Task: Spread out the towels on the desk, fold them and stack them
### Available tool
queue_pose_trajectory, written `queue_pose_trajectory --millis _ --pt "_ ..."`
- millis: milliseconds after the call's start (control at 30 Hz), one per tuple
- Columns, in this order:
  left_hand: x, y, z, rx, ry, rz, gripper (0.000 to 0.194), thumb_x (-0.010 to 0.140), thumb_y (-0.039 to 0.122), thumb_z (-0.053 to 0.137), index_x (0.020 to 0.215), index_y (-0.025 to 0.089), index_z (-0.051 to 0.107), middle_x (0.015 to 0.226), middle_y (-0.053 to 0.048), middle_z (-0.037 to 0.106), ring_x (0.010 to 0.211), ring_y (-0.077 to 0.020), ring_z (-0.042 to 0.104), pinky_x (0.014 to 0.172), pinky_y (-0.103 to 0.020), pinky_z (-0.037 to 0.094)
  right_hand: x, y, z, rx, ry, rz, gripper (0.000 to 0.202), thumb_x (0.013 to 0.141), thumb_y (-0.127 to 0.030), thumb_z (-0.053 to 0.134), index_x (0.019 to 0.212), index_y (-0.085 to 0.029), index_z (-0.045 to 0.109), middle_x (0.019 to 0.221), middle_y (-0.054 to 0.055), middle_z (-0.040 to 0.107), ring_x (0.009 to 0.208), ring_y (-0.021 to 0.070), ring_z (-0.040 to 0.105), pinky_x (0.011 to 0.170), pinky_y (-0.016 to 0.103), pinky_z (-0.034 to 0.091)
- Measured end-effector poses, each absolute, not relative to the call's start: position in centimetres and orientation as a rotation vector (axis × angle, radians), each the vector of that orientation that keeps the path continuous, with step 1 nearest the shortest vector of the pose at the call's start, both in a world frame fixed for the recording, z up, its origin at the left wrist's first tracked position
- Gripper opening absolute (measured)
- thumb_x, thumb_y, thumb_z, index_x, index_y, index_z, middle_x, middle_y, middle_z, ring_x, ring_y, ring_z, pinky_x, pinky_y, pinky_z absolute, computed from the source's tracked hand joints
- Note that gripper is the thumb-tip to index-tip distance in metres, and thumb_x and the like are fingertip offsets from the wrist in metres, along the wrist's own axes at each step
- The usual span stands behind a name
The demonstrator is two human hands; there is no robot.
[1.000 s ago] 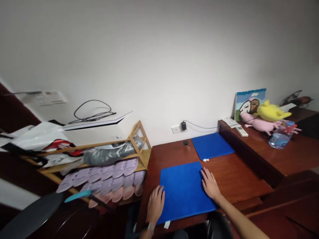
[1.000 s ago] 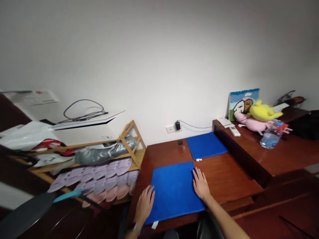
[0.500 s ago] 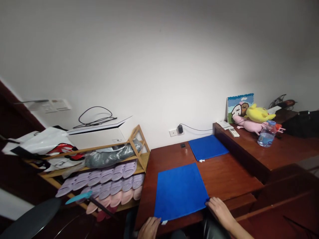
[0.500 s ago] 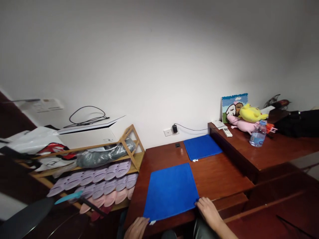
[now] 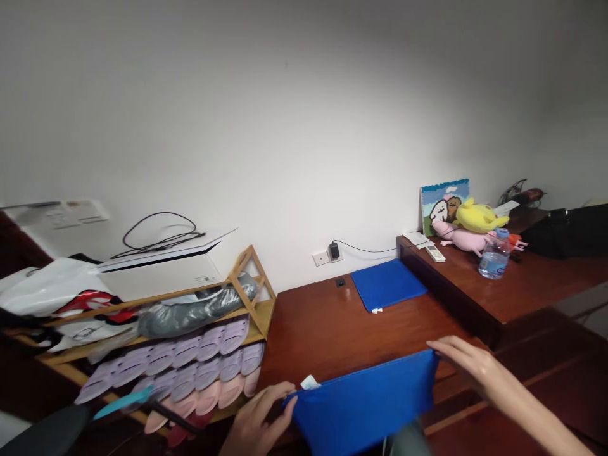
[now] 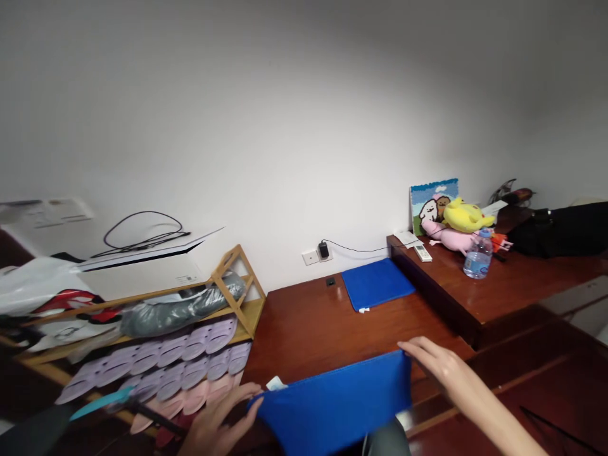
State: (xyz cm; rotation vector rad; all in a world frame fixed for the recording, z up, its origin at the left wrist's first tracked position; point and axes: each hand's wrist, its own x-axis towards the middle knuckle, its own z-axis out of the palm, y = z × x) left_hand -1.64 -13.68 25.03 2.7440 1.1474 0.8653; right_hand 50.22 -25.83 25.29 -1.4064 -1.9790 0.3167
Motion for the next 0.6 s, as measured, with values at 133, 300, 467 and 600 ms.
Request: queue_pose_trajectory --millis 133,300,467,600 --pt "3.0 -11.5 30.1 2.466 1.098 0.691 0.014 0.096 0.040 0.063 0.097 0.031 0.074 0.093 0.004 0.080 0.085 -0.0169 0.074 0.080 -0.026 0.060 53.5 -24.8 27.4 -1.433 -1.961 0.168 0.035 0.103 -0.039 0.054 0.134 -0.037 0.070 0.123 0.008 0.072 0.109 0.0238 0.072 0.094 0.033 0.060" --pt "10.7 -3.7 31.9 2.365 0.879 0.584 0.016 0.090 0.037 0.067 0.088 0.021 0.070 0.082 0.002 0.075 0.075 -0.0145 0.069 0.071 -0.024 0.054 58.1 -16.9 27.7 -1.451 -1.912 0.141 0.039 0.104 -0.052 0.049 0.112 -0.025 0.076 0.111 0.010 0.075 0.102 0.0242 0.072 0.095 0.037 0.059" --pt "18.8 7.1 33.3 2.415 0.899 0.819 0.016 0.089 0.035 0.065 0.087 0.020 0.067 0.073 0.004 0.068 0.069 -0.0135 0.064 0.066 -0.023 0.049 63.4 -4.6 29.8 -1.514 -1.779 -0.075 0.038 0.104 -0.047 0.046 0.106 -0.021 0.074 0.108 0.012 0.075 0.101 0.0250 0.069 0.098 0.041 0.055" --pt "23.6 13.2 33.7 2.515 1.005 1.073 0.009 0.090 0.026 0.063 0.094 0.020 0.067 0.083 0.001 0.073 0.078 -0.0149 0.068 0.074 -0.025 0.050 66.4 3.0 31.4 -1.548 -1.615 -0.257 0.030 0.103 -0.036 0.049 0.109 -0.018 0.073 0.110 0.013 0.073 0.104 0.0250 0.067 0.099 0.040 0.053"
